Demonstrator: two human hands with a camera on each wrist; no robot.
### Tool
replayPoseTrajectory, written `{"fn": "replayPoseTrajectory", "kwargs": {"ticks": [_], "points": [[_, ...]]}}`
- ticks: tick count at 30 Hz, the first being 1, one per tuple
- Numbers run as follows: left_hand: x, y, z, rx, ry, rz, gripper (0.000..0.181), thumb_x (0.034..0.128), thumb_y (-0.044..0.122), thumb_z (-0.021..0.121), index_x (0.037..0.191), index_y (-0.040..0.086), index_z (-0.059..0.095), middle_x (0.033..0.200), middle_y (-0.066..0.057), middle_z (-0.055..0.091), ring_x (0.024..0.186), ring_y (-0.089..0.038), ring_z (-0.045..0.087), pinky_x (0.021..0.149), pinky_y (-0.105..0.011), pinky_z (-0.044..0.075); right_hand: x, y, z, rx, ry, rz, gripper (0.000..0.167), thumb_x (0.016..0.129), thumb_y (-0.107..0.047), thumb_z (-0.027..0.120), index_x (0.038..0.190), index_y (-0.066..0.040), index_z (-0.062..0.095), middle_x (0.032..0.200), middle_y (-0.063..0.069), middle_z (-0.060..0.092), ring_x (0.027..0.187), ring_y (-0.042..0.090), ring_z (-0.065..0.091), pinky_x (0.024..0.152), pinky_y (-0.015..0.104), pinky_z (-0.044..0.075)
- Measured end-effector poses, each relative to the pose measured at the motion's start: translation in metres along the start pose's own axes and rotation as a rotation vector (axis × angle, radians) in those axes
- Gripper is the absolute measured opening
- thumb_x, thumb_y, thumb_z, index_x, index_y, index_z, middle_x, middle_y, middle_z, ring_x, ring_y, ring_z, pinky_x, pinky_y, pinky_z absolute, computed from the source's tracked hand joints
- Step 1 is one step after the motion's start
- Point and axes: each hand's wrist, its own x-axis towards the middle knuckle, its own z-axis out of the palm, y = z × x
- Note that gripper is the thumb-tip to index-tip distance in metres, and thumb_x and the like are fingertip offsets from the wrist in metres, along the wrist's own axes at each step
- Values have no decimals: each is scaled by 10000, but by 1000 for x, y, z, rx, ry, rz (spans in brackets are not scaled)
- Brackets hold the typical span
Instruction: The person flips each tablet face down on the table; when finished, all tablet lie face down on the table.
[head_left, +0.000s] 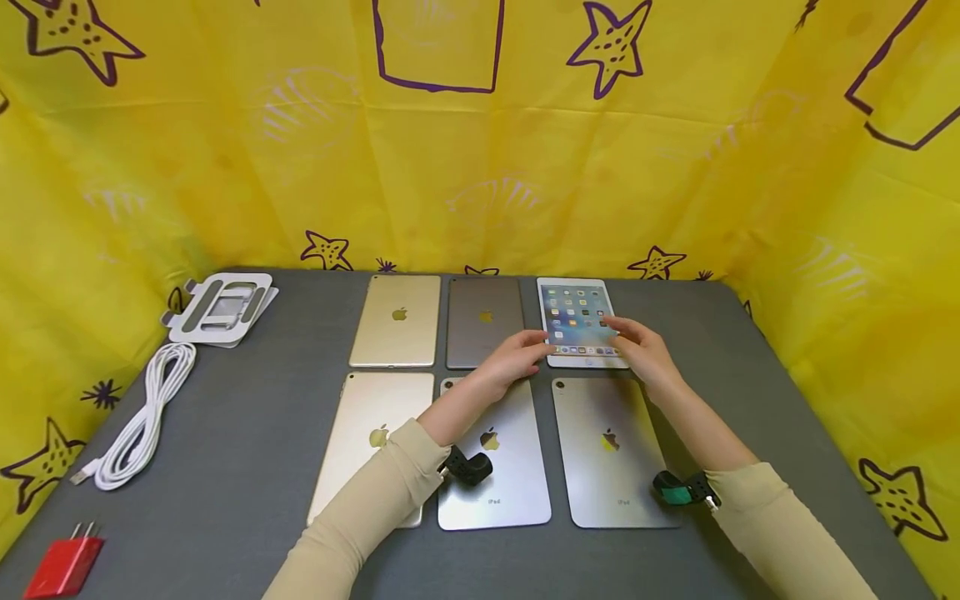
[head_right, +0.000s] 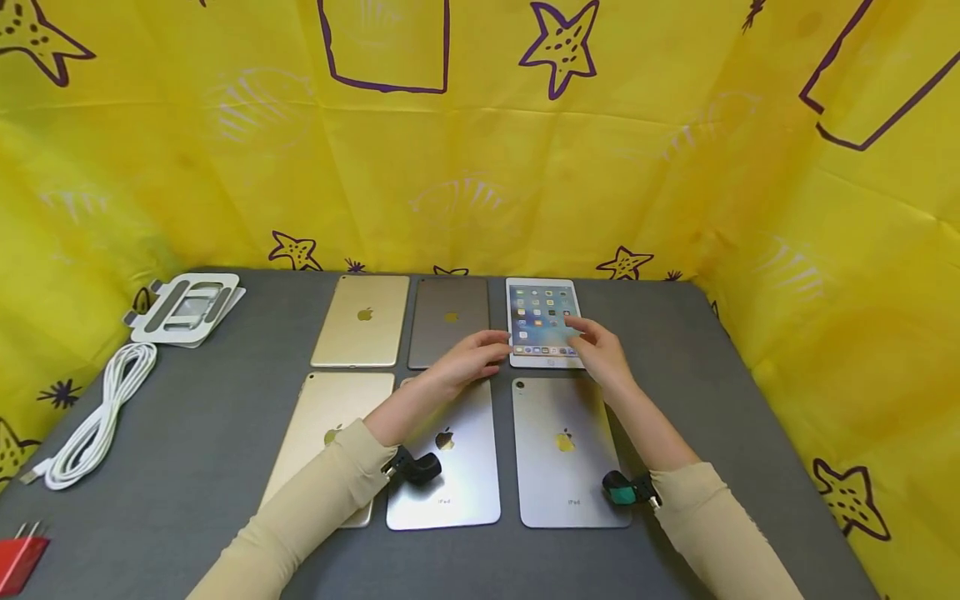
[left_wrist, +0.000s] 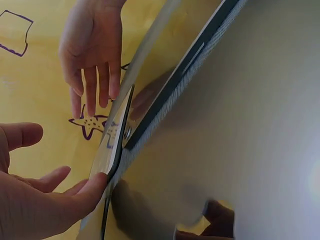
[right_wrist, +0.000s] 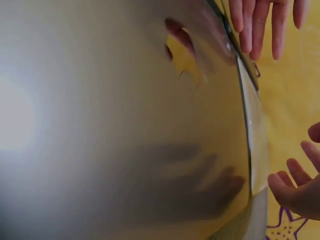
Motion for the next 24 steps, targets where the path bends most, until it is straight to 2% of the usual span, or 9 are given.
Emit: {"fn": "replayPoseTrajectory", "kwargs": {"ticks": [3,7,11,17,20,24], "points": [[1,1,6,-35,5,-18,535,951,172,597,1421,-27,435,1448,-169,449,1282,-271,452,1052,-399,400,-1,5,-4,5,-3,0,480,981,-106,486,1451,-23,436,1432,240,426,1209,330,408,934,346,371],[3,0,11,-75,24,-24,556,941,155,600,1424,-48,414,1458,-184,427,1320,-292,421,1073,-423,374,0,13,-8,12,-16,8,506,983,-90,479,1472,1,385,1465,250,393,1287,358,377,1057,445,324],[5,-2,11,-127,31,-34,572,947,154,586,1436,-62,383,1474,-193,400,1355,-311,383,1094,-434,345,3,20,-11,28,-51,24,543,984,-89,478,1490,33,321,1500,259,344,1347,381,328,1125,500,237],[11,-5,10,-253,3,-58,550,971,128,532,1442,-87,346,1465,-209,401,1364,-349,359,1107,-419,328,4,25,-12,21,-83,61,575,1002,-133,480,1506,43,265,1515,269,311,1356,395,306,1139,518,204],[14,-4,9,-318,3,-89,511,973,126,533,1413,-88,388,1447,-196,413,1346,-339,368,1105,-412,332,4,25,-11,17,-81,67,575,1006,-133,478,1503,53,258,1509,278,313,1349,398,315,1140,518,206],[17,0,10,-395,38,-145,471,958,135,574,1359,-79,453,1415,-180,437,1311,-318,391,1081,-402,365,4,24,-11,2,-81,68,574,1008,-133,477,1497,70,254,1504,290,310,1337,400,329,1137,510,223]]}}
